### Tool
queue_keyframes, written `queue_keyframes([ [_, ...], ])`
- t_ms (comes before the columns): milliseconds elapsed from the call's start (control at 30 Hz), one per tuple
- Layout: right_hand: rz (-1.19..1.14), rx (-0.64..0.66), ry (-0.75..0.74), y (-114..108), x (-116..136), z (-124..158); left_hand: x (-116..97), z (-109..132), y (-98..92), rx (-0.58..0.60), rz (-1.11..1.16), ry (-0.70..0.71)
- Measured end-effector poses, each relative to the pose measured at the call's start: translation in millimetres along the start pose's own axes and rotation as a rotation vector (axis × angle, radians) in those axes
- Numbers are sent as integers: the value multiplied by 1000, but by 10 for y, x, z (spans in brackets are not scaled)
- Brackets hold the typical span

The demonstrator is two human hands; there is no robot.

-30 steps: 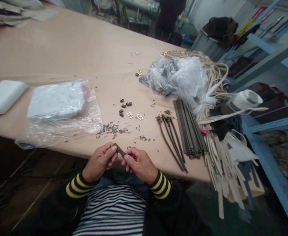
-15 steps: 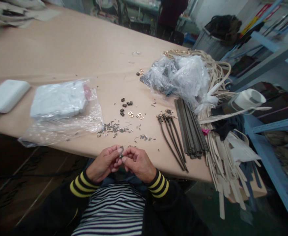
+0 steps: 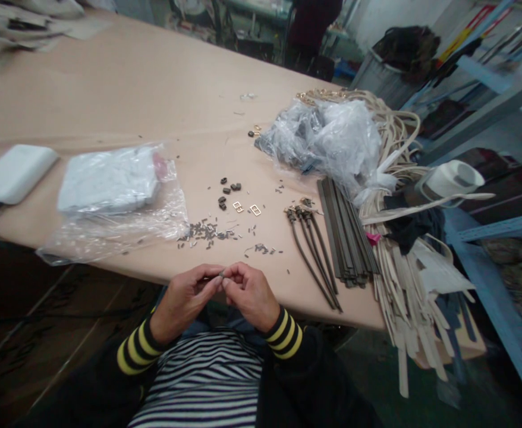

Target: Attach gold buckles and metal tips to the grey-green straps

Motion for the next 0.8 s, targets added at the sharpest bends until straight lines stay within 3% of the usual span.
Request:
queue_keyframes([
  [100, 4, 6, -20, 5, -26, 3, -32, -8, -31, 5, -69, 49],
  [267, 12, 17, -12, 1, -34, 12, -82, -20, -38, 112, -180, 161],
  [367, 47, 4, -14, -3, -25, 16, -59, -27, 0, 82, -288, 188],
  [467, 52, 6, -15, -4, 2, 18, 1, -54, 15, 38, -284, 100],
  [600, -60, 12, 19, -36, 49, 22, 115, -118, -75, -16, -22, -156],
  [700, -168, -8, 42, -84, 45, 15, 120, -139, -188, -228, 14, -105],
  [733, -193, -3, 47, -96, 32, 10, 111, -140, -205, -248, 30, -100],
  [800, -219, 15, 54, -111, -5, -3, 97, -143, -189, -149, 149, -182],
])
Point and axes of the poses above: each hand's wrist, its own z-axis away from the middle knuckle, its own y-axis out of the palm, x = y × z, the point moved 2 cm from there along -z, towards the middle knuckle, and after that the axes turned 10 degrees about -y, right-handed, at the moved point
